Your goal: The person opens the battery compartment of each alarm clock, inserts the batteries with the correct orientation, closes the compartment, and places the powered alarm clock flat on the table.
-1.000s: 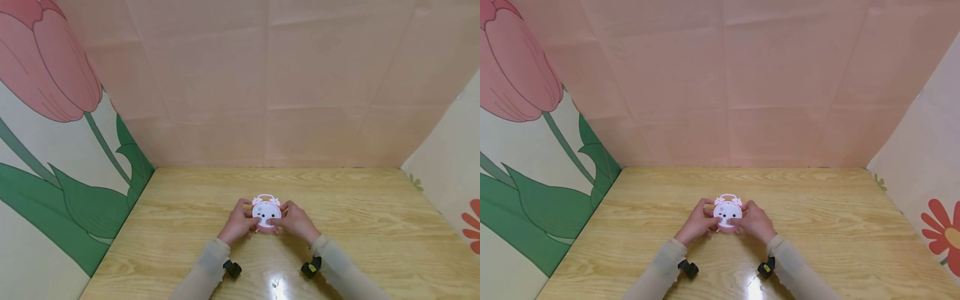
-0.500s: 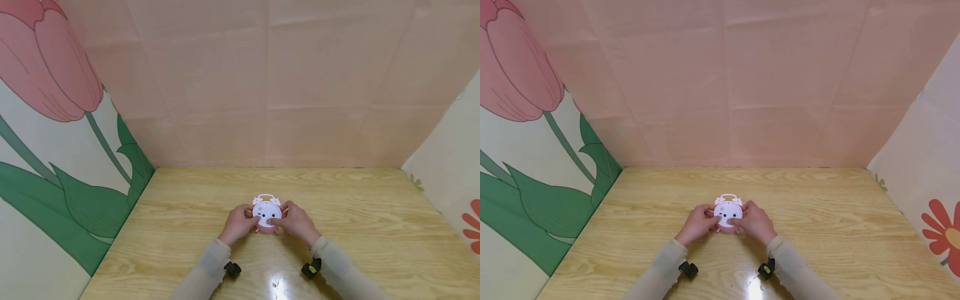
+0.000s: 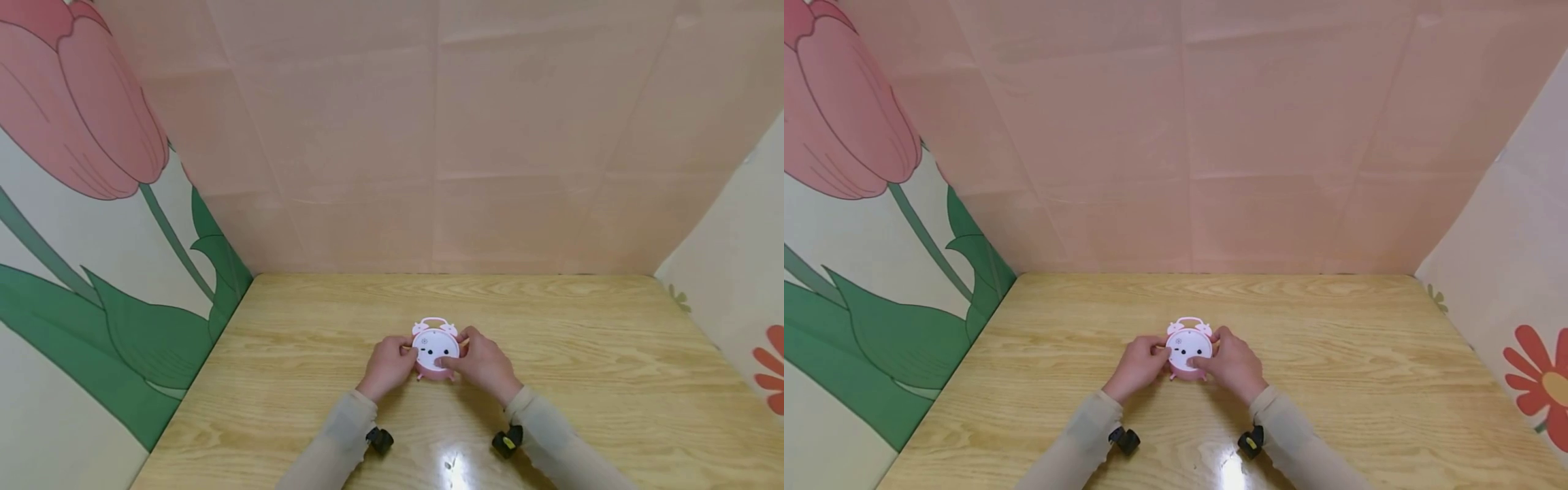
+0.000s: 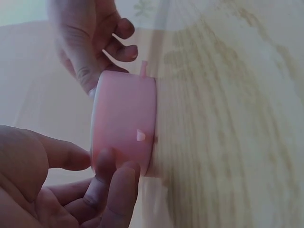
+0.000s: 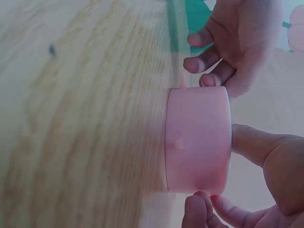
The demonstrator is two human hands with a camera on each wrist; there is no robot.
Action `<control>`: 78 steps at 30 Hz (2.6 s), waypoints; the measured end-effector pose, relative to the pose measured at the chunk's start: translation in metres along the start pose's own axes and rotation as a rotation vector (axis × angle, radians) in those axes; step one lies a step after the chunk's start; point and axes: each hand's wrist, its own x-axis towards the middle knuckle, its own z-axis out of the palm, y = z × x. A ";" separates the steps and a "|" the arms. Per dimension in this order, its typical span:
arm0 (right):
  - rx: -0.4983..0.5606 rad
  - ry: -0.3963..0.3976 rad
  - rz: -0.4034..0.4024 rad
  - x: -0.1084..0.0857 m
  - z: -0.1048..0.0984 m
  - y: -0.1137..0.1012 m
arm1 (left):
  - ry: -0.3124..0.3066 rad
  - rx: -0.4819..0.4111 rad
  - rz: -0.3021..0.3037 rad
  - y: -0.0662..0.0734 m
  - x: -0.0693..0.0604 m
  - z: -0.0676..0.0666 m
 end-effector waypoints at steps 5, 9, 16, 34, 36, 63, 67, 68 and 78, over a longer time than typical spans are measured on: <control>-0.002 -0.003 -0.006 -0.001 0.000 0.000 | -0.002 0.013 0.025 0.001 -0.001 0.000; -0.009 -0.001 -0.028 -0.001 0.001 0.000 | 0.013 0.056 0.041 0.002 0.000 -0.003; -0.029 0.003 -0.046 -0.001 -0.001 0.001 | 0.024 0.072 0.043 0.003 0.002 -0.005; -0.072 0.025 -0.078 -0.001 0.002 0.003 | 0.021 0.083 0.027 -0.001 0.000 -0.001; -0.079 0.036 -0.094 -0.002 0.003 0.002 | 0.020 0.082 0.027 -0.002 0.000 0.000; -0.018 0.182 -0.359 -0.019 0.002 -0.011 | 0.057 0.097 0.006 -0.005 0.000 0.001; 0.014 0.161 -0.395 -0.020 0.003 -0.011 | 0.042 0.095 0.013 -0.008 0.000 0.002; 0.023 0.156 -0.396 -0.019 0.004 -0.012 | 0.034 0.086 0.012 -0.008 0.000 0.003; 0.045 0.147 -0.324 -0.020 0.005 -0.015 | 0.023 0.069 0.013 -0.007 -0.001 0.003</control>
